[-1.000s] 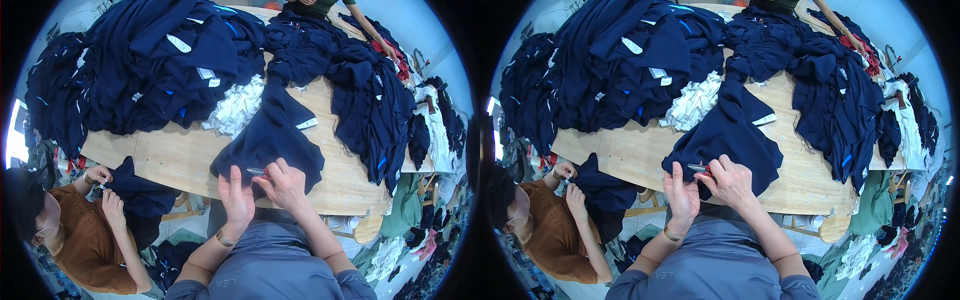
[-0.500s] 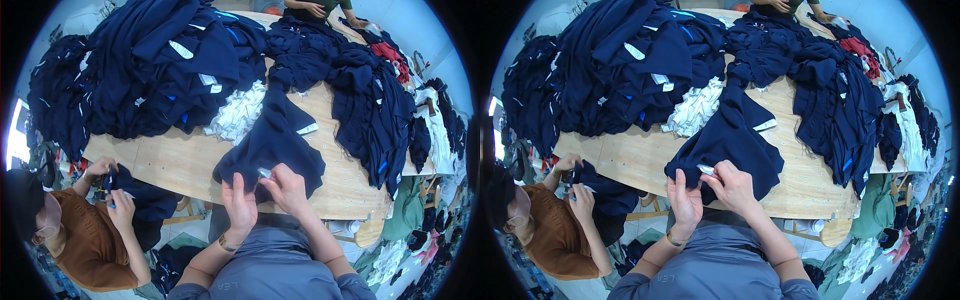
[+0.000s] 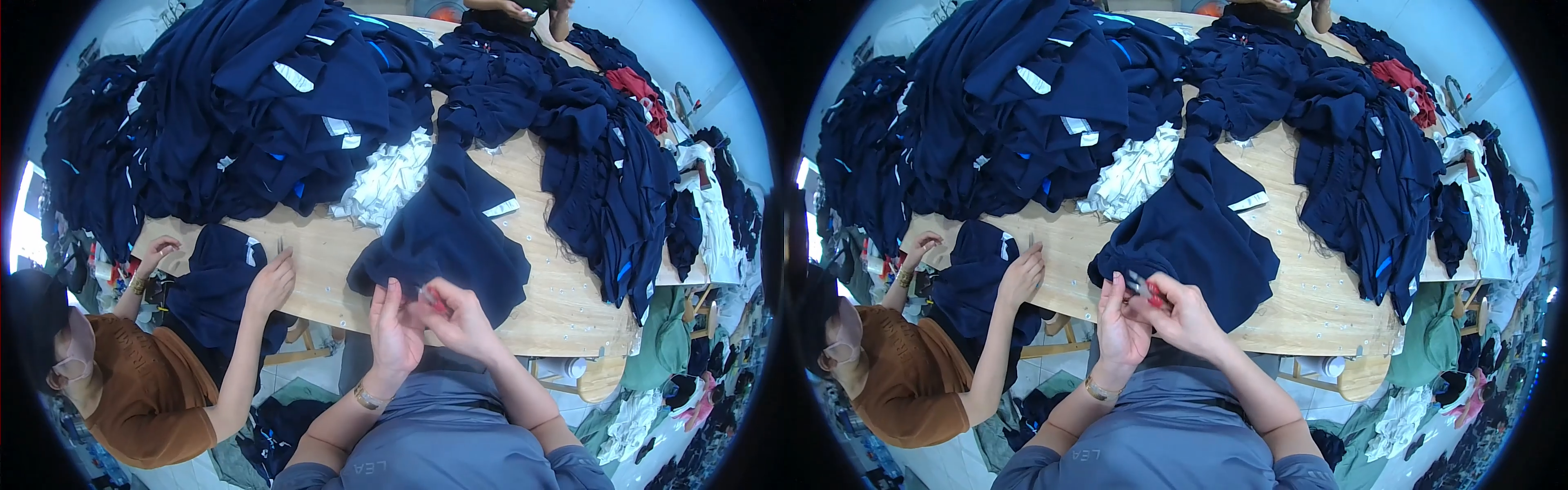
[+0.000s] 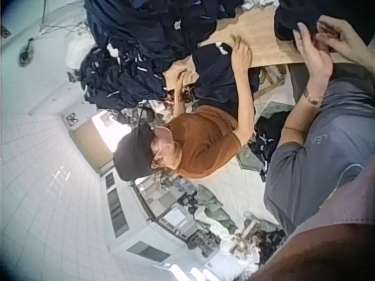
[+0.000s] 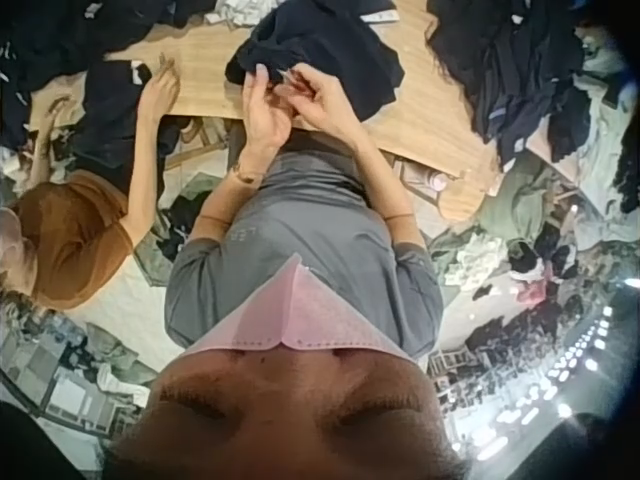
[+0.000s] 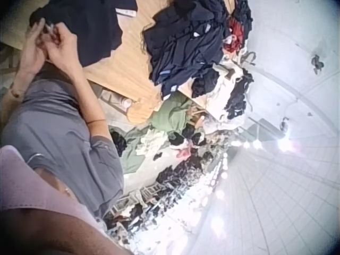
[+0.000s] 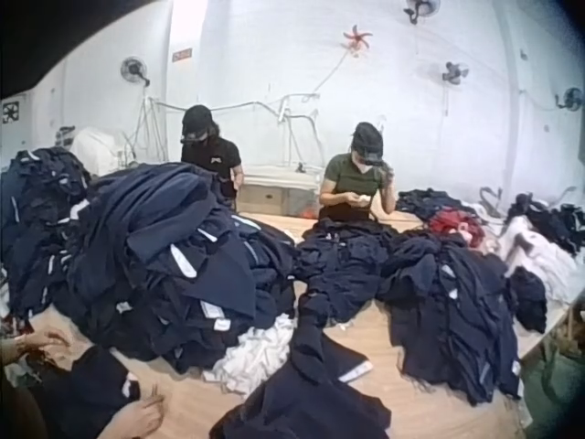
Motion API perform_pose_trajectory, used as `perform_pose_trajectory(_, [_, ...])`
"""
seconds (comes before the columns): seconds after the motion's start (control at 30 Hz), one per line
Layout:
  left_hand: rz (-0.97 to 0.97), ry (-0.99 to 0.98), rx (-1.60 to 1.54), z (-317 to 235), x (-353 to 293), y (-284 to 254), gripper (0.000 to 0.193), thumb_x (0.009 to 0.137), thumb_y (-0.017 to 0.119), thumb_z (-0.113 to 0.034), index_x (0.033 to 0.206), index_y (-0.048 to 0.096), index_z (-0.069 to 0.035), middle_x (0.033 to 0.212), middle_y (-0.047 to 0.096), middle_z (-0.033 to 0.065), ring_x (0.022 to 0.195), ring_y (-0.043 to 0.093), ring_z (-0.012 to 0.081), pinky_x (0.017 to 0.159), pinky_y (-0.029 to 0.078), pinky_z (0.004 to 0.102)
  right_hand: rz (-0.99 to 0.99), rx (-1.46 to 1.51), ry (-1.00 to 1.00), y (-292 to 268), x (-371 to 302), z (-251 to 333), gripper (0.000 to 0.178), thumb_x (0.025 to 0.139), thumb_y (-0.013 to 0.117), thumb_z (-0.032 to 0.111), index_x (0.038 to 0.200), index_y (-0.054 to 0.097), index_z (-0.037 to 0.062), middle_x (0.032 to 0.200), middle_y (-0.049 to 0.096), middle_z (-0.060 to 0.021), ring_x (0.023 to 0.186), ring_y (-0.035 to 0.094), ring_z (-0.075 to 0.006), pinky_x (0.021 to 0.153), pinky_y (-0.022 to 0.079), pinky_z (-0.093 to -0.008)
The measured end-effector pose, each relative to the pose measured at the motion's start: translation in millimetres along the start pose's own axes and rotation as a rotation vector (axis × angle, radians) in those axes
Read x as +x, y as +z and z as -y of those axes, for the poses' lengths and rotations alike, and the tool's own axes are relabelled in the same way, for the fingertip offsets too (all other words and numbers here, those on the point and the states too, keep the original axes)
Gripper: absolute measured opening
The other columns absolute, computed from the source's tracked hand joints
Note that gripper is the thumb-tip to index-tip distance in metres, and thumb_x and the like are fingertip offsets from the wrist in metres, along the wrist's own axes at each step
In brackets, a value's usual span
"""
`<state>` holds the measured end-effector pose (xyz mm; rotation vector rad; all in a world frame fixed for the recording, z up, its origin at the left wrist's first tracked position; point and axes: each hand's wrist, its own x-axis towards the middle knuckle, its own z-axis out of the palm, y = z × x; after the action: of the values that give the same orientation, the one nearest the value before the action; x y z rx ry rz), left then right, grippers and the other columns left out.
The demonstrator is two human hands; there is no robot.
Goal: Trimming loose threads from blue sweatshirts using thread nippers in a factory setting.
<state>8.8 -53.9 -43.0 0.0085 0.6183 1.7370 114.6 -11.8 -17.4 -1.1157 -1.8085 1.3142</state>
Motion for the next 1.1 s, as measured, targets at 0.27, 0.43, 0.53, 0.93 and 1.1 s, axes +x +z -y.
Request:
perform_pose_trajectory(0.27, [0.041, 0.051, -0.049, -6.8, 10.3, -0.7, 0.026, 0.095, 0.044, -0.022, 0.111, 0.051, -0.003, 0.106, 0.058, 0.0088, 0.101, 0.056, 0.0173, 0.098, 0.042, 0.0419, 0.868, 0.393, 0.02, -35.2, -8.1, 7.3, 0.022, 0.072, 0.076, 0.015, 0.075, 0.057, 0.0033, 0.059, 0.047, 0.0046, 0.053, 0.039, -0.0029, 0.047, 0.03, -0.0216])
perform_pose_trajectory(0.43, [0.047, -0.006, -0.05, -7.0, 6.0, -3.6, 0.027, 0.094, 0.043, -0.018, 0.114, 0.049, 0.0, 0.109, 0.056, 0.0099, 0.105, 0.054, 0.0191, 0.097, 0.043, 0.0355, 0.105, 0.145, -0.022, -19.5, -1.3, -5.5, 0.027, 0.073, 0.074, 0.018, 0.081, 0.053, 0.0035, 0.057, 0.041, 0.003, 0.052, 0.032, -0.0028, 0.046, 0.028, -0.0202])
perform_pose_trajectory(0.53, [0.081, 0.012, -0.03, -5.3, 3.5, -3.1, 0.026, 0.093, 0.041, -0.014, 0.114, 0.049, -0.001, 0.109, 0.056, 0.0104, 0.103, 0.055, 0.0193, 0.093, 0.043, 0.0332, -0.07, 0.017, -0.086, -7.9, 3.7, -5.2, 0.024, 0.075, 0.072, 0.016, 0.081, 0.053, 0.002, 0.056, 0.043, -0.0002, 0.05, 0.034, -0.0031, 0.044, 0.028, -0.0205])
perform_pose_trajectory(0.93, [0.095, 0.125, 0.149, 0.4, 5.9, -10.4, 0.021, 0.091, 0.046, -0.008, 0.11, 0.052, 0.0, 0.105, 0.059, 0.0093, 0.097, 0.058, 0.0171, 0.086, 0.045, 0.0315, -0.08, 0.1, -0.062, 3.9, -5.7, 0.3, 0.014, 0.078, 0.067, 0.009, 0.074, 0.055, 0.002, 0.054, 0.046, 0.0028, 0.05, 0.036, 0.0001, 0.045, 0.028, -0.0183])
perform_pose_trajectory(1.1, [0.088, 0.121, 0.117, -6.6, 9.1, -4.1, 0.029, 0.092, 0.042, -0.01, 0.117, 0.047, 0.002, 0.108, 0.058, 0.0113, 0.102, 0.056, 0.0175, 0.098, 0.042, 0.0384, 0.203, 0.24, -0.105, -16.9, -11.2, -3.6, 0.018, 0.08, 0.065, 0.016, 0.077, 0.054, 0.0019, 0.058, 0.046, -0.0005, 0.05, 0.039, -0.0059, 0.046, 0.029, -0.022])
